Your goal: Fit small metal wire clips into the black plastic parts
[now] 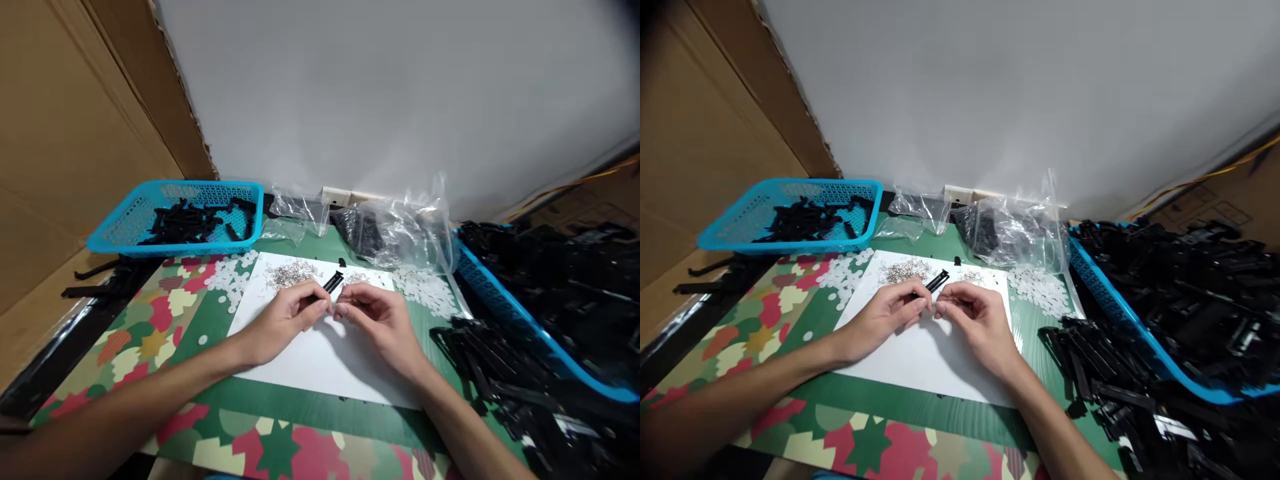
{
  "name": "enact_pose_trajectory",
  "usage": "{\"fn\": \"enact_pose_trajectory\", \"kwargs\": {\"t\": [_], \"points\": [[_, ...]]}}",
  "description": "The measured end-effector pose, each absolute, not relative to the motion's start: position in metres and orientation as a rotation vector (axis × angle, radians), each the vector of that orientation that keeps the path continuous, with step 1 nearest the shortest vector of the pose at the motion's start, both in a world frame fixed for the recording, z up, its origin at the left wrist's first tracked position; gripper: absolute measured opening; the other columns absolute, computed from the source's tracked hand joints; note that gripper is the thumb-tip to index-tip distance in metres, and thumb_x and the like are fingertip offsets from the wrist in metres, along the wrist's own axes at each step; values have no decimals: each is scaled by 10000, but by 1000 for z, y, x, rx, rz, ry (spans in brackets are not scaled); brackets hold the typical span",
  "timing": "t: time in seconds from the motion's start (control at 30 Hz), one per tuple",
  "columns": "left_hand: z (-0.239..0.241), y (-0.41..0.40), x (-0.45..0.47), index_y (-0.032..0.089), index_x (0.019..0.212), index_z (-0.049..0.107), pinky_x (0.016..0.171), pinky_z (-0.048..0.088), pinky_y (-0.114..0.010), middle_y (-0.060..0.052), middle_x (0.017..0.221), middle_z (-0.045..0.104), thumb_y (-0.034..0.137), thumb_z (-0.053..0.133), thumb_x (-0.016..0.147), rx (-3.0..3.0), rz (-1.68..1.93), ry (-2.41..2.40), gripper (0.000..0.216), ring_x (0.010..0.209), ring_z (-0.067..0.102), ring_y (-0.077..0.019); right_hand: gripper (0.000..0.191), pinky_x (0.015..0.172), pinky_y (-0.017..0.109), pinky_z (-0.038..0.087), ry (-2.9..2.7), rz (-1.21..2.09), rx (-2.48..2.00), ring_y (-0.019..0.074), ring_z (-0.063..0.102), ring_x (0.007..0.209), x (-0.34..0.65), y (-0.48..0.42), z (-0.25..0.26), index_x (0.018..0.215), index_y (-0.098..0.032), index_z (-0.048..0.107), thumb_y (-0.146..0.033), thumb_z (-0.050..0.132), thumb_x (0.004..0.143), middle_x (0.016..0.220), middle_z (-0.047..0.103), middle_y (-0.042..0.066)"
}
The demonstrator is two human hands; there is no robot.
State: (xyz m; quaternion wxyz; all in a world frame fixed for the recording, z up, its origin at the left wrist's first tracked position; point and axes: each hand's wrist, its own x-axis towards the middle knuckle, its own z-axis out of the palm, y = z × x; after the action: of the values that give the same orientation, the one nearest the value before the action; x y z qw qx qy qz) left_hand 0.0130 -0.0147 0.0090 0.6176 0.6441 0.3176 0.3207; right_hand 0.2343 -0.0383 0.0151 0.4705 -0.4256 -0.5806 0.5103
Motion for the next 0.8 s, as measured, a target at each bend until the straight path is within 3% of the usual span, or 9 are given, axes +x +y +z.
{"fn": "enact_pose_trajectory", "kwargs": {"t": [0.23, 0.4, 0.8], "points": [[8, -15, 16, 212, 1056, 681, 675, 353, -278, 7, 857, 540, 494, 605, 1059, 1359, 666, 761, 292, 710, 435, -131, 43, 690, 319, 521, -1535, 1017, -1142, 173, 671, 768, 238, -47, 16, 921, -236, 796, -250, 772, 954, 852, 761, 30], [11, -15, 15, 211, 961, 641, 729, 385, -299, -10, 853, 526, 515, 601, 1049, 1353, 600, 768, 318, 791, 474, -170, 164, 715, 366, 476, -1785, 816, -1069, 181, 633, 768, 240, -48, 18, 990, -260, 778, -129, 679, 993, 865, 762, 21], [14, -15, 15, 195, 944, 628, 762, 385, -297, -7, 888, 530, 394, 600, 1062, 1310, 644, 821, 234, 834, 498, -164, 116, 690, 345, 498, -1669, 997, -1196, 191, 658, 789, 237, -49, 17, 1051, -267, 801, -215, 729, 976, 900, 777, 32]]}}
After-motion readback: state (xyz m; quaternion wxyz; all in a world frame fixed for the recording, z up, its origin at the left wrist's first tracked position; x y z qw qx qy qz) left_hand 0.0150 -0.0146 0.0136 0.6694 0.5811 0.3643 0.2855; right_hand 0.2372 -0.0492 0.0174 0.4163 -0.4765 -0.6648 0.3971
